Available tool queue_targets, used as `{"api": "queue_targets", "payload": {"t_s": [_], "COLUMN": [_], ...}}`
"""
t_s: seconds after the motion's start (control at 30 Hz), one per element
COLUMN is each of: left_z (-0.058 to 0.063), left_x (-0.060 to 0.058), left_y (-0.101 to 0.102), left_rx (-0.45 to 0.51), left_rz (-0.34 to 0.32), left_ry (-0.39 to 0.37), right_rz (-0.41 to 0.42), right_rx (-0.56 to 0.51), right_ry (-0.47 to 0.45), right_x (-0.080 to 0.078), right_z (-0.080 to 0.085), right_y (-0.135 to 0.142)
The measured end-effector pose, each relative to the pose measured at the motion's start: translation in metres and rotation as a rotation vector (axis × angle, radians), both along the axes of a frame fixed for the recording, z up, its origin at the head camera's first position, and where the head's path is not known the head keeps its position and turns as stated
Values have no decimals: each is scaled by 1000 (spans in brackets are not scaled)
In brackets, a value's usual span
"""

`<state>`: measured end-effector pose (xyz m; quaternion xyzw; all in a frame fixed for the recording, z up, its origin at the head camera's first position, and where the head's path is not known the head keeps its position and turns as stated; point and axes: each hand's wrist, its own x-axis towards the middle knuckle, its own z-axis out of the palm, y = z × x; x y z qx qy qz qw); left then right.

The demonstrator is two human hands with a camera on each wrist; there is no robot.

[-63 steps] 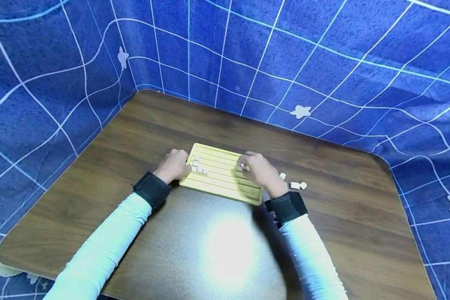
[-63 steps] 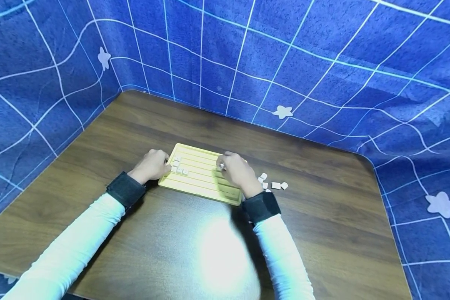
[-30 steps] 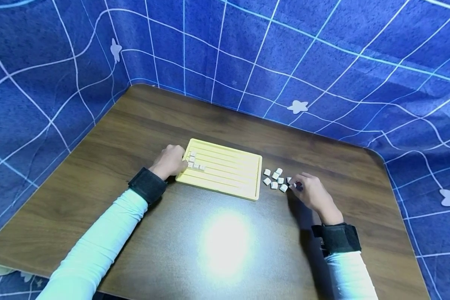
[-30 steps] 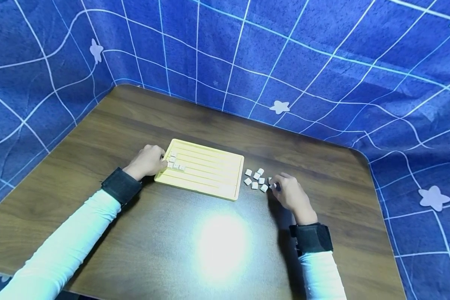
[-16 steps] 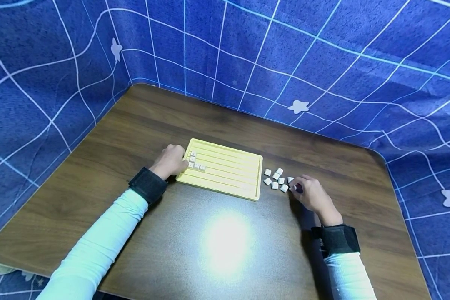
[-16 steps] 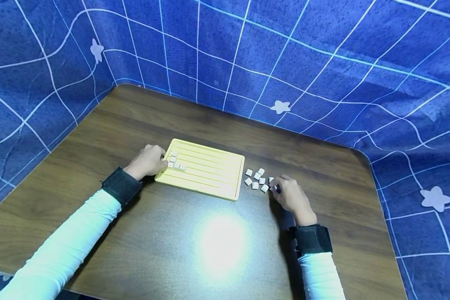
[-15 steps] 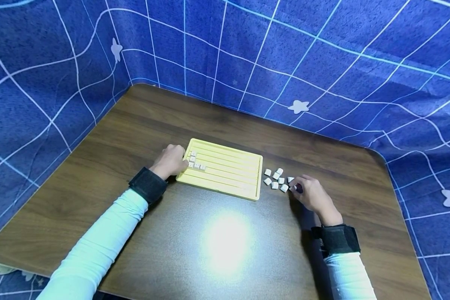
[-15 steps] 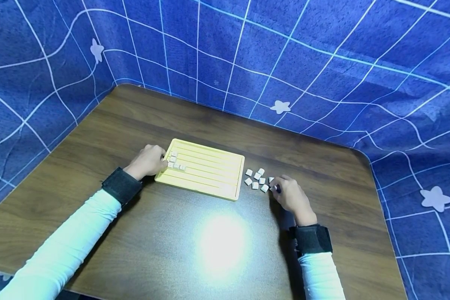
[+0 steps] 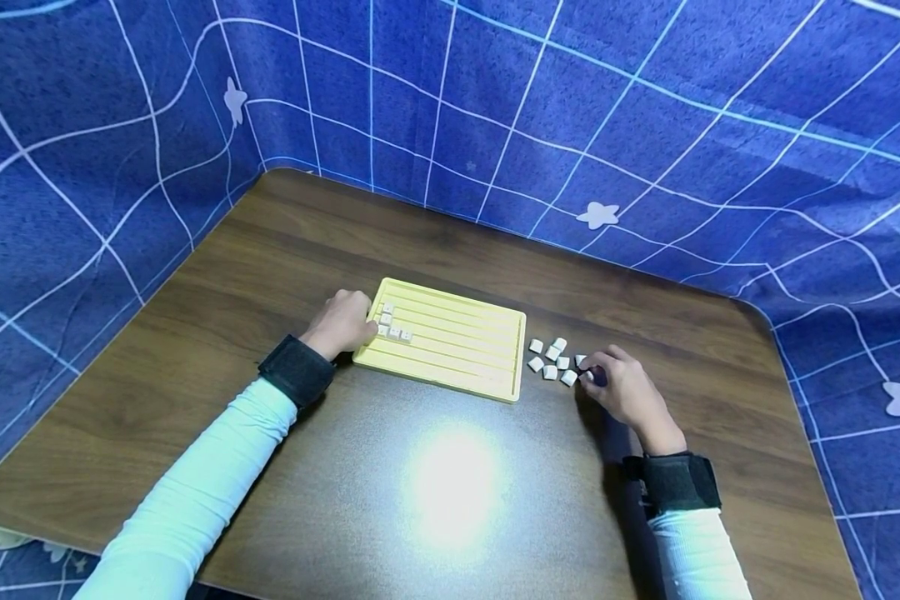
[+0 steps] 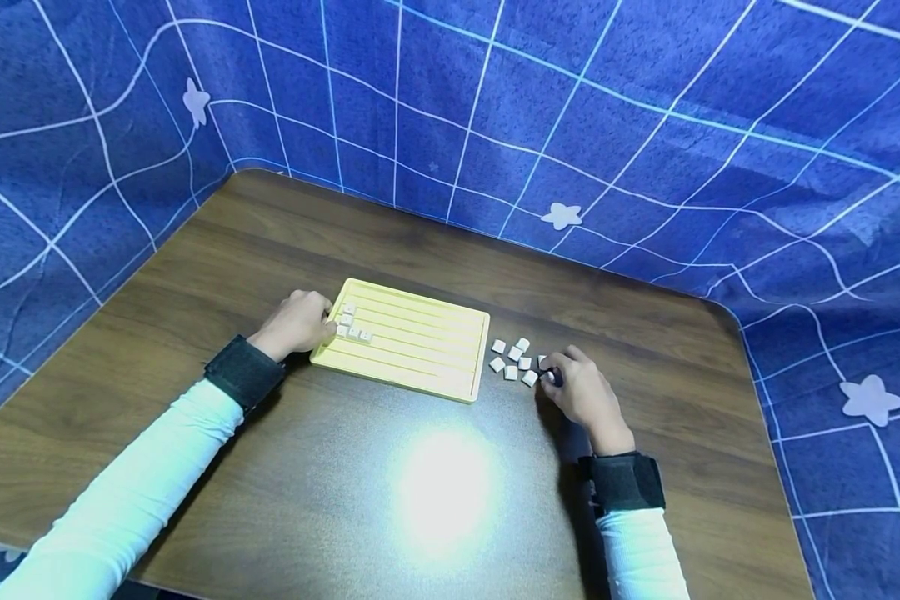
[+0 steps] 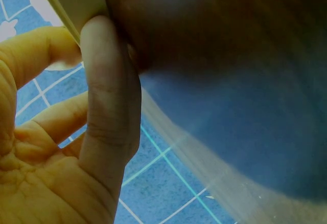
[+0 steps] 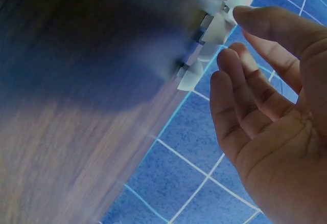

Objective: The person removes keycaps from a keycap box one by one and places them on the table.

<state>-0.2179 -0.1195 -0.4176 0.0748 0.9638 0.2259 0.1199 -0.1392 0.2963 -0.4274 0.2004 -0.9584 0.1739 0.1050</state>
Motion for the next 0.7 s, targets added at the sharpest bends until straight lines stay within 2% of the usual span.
{"api": "queue_targets", "payload": {"t_s": [0.4,0.7], "left_z": [0,0], "left_x": [0,-1], "left_y": [1,1], "left_rx": [-2,-6], "left_rz": [13,9], "left_ry": [-19,-14], "right_rz": [68,131], "right_rx": [-19,-17], "right_ry": [21,-11], "right_x": [-11,-27], "right_z": [11,28], "right_y": [-22,-63]}}
